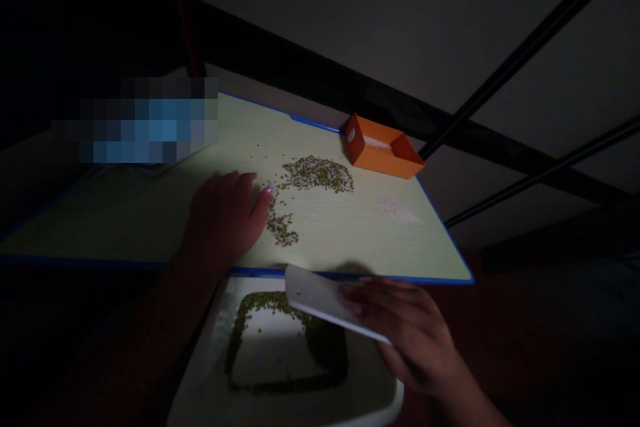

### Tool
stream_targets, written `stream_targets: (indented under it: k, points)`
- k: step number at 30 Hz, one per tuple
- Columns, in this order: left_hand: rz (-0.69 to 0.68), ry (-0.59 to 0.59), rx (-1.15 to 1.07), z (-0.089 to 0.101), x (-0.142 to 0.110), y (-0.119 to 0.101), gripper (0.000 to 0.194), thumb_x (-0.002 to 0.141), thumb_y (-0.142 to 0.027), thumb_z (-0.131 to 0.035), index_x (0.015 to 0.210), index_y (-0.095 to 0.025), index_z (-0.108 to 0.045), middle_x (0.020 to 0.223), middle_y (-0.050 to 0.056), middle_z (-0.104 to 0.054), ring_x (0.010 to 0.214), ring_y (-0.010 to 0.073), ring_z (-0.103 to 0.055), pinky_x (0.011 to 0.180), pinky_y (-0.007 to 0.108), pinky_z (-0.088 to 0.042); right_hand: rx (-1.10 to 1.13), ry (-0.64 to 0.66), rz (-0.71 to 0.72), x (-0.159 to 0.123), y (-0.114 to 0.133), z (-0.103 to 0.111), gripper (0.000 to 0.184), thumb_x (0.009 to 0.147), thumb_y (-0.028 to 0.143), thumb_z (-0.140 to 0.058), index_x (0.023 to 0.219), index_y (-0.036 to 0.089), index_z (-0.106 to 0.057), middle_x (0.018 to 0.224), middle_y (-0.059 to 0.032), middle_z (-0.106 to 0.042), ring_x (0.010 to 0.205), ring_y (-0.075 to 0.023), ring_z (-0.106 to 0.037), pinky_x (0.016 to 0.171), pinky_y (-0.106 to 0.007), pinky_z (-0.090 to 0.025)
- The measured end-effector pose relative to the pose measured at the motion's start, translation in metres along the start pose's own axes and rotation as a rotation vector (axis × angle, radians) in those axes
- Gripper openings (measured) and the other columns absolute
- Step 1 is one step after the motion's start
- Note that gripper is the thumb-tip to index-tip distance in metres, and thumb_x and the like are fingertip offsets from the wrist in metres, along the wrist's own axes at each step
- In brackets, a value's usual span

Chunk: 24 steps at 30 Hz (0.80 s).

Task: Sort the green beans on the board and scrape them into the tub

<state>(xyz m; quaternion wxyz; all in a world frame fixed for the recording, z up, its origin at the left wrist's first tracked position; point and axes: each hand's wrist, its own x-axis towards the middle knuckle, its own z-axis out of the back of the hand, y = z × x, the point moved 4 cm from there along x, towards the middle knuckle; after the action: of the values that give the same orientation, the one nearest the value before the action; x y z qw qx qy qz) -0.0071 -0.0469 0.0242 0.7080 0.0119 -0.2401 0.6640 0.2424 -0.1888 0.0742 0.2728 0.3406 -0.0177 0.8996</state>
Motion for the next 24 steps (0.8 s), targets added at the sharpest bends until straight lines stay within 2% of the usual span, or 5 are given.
stream_targets:
  k: [4,9,14,19,24]
  points:
    - [-0.008,-0.005,-0.026,-0.001,0.001,0.001,0.056,0.097,-0.048,-0.03,0.123,-0.014,-0.067,0.109,0.017,-0.071,0.109,0.0331,-0.063,0.103,0.051,-0.046,-0.104,-0.024,0.078,0.003,0.005,-0.01,0.022,0.103,0.015,-0.053,0.115,0.017,-0.072,0.104,-0.0087,-0.084,0.1,-0.02,-0.08,0.084,-0.033,-0.07]
    - [-0.026,-0.018,-0.008,0.0,0.002,0.002,0.057,0.098,-0.047,-0.029,0.123,-0.013,-0.066,0.113,0.018,-0.072,0.11,0.0323,-0.064,0.105,0.05,-0.046,-0.17,-0.02,0.113,0.009,-0.001,-0.018,0.022,0.101,0.01,-0.057,0.116,0.012,-0.072,0.104,-0.0123,-0.083,0.101,-0.0231,-0.08,0.084,-0.037,-0.07]
    - [-0.038,0.033,0.03,0.003,0.002,0.0,0.062,0.099,-0.044,-0.027,0.128,-0.003,-0.063,0.123,0.025,-0.07,0.114,0.0359,-0.065,0.11,0.054,-0.044,-0.256,-0.032,0.099,0.004,-0.012,-0.02,0.022,0.099,0.009,-0.058,0.115,0.011,-0.072,0.102,-0.0136,-0.082,0.099,-0.0236,-0.08,0.084,-0.038,-0.07]
    - [-0.05,-0.006,0.02,0.003,0.001,0.002,0.066,0.1,-0.046,-0.023,0.13,-0.004,-0.063,0.129,0.024,-0.07,0.125,0.0352,-0.063,0.113,0.052,-0.043,-0.292,-0.134,0.041,-0.008,-0.022,-0.018,0.029,0.097,0.007,-0.058,0.123,0.011,-0.071,0.105,-0.0154,-0.082,0.097,-0.0252,-0.08,0.081,-0.04,-0.07]
    - [-0.064,0.007,0.026,-0.002,0.004,0.008,0.071,0.099,-0.05,-0.02,0.128,-0.003,-0.064,0.127,0.027,-0.071,0.122,0.0377,-0.065,0.113,0.055,-0.045,-0.269,-0.186,0.064,-0.008,-0.013,-0.019,0.026,0.1,0.012,-0.057,0.121,0.011,-0.072,0.101,-0.0144,-0.082,0.097,-0.0232,-0.08,0.085,-0.039,-0.07]
